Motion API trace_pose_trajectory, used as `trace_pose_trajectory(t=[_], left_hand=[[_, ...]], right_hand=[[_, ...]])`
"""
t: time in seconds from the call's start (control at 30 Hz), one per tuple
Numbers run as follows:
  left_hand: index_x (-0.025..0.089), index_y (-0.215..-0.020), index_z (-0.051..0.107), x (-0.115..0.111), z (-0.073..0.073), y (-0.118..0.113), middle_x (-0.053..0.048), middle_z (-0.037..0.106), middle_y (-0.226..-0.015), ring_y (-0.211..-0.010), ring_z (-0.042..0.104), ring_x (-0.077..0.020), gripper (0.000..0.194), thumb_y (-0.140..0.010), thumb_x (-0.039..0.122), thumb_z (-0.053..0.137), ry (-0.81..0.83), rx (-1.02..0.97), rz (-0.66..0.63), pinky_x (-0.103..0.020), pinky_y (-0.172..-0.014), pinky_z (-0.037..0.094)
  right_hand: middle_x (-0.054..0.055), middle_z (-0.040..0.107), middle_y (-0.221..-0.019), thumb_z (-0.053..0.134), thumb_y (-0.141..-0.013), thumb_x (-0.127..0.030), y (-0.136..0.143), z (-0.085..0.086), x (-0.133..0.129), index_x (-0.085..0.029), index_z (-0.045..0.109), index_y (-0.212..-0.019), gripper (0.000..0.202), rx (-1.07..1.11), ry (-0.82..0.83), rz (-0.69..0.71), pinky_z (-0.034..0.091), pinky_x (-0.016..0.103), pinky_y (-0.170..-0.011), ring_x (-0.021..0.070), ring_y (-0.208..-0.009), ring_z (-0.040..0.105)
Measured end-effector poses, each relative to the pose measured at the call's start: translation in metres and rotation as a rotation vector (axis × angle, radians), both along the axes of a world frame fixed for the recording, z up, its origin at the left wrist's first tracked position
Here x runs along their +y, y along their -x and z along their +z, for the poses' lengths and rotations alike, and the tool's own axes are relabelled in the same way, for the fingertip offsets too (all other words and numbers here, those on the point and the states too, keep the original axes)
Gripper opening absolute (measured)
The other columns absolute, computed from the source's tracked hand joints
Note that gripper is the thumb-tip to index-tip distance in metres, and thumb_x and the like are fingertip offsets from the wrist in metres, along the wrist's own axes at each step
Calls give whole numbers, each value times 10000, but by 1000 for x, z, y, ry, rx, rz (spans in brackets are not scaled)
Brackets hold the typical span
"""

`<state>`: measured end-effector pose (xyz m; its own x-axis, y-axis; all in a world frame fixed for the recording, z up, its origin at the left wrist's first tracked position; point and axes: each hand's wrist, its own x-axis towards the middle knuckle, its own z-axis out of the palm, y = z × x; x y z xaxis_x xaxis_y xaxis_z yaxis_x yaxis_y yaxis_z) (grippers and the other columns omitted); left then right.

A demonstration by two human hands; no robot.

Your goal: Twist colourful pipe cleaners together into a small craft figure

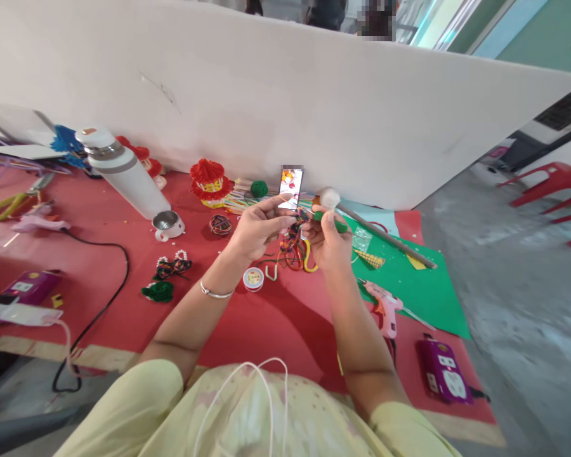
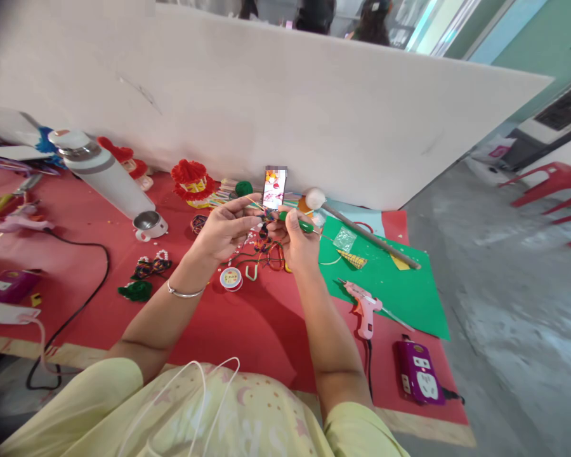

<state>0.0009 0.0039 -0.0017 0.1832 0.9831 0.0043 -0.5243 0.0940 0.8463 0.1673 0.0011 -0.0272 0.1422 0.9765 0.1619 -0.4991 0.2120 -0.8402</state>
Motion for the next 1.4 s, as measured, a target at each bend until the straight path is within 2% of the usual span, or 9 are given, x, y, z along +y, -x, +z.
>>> trace_pose_trajectory(t=[0.2,0.43,0.57,0.7,0.9,1.27,1.4], left_hand=[[177,-1116,845,1,-1,0,35,713,-712,-409,286,14,507,-627,150,977,34,-23,-61,-208,-379,129],[180,-1128,848,2,-1,5,40,686,-671,-410,264,8,488,-654,158,965,4,8,-109,-217,-393,131],[176,-1153,846,5,-2,12,28,704,-672,-399,316,4,537,-633,164,980,-1,79,-127,-213,-395,139],[176,-1172,845,7,-1,16,-25,782,-771,-432,417,-15,554,-632,168,967,-10,142,-124,-208,-398,201],[159,-1214,827,6,4,16,-45,810,-820,-443,410,-18,577,-645,158,928,-30,225,-122,-206,-402,220],[123,-1247,802,4,13,19,-66,814,-804,-448,433,-28,600,-658,148,912,-60,322,-148,-206,-418,242],[119,-1232,805,5,12,21,-80,822,-806,-446,466,-38,593,-652,153,926,-85,333,-115,-210,-411,241]], right_hand=[[-57,781,-732,944,-696,-641,0,1,1,-232,796,-935,496,57,41,61,594,146,-509,56,-553,703],[-57,778,-710,931,-700,-665,-9,-2,6,-228,760,-865,497,37,43,209,612,163,-497,68,-523,709],[-44,784,-719,916,-742,-629,-18,-1,6,-228,756,-834,442,-40,17,276,629,190,-510,92,-531,732],[-32,784,-709,900,-769,-576,-25,2,3,-236,760,-819,371,-120,6,276,661,248,-530,132,-542,748],[11,818,-799,846,-807,-574,-31,4,-1,-239,770,-834,345,-238,-12,273,699,307,-568,185,-625,798],[23,856,-886,831,-877,-532,-41,3,-2,-237,820,-898,296,-279,-78,317,709,291,-566,178,-627,815],[32,870,-877,907,-821,-483,-45,7,-5,-246,856,-978,289,-324,-138,340,676,247,-514,170,-612,811]])
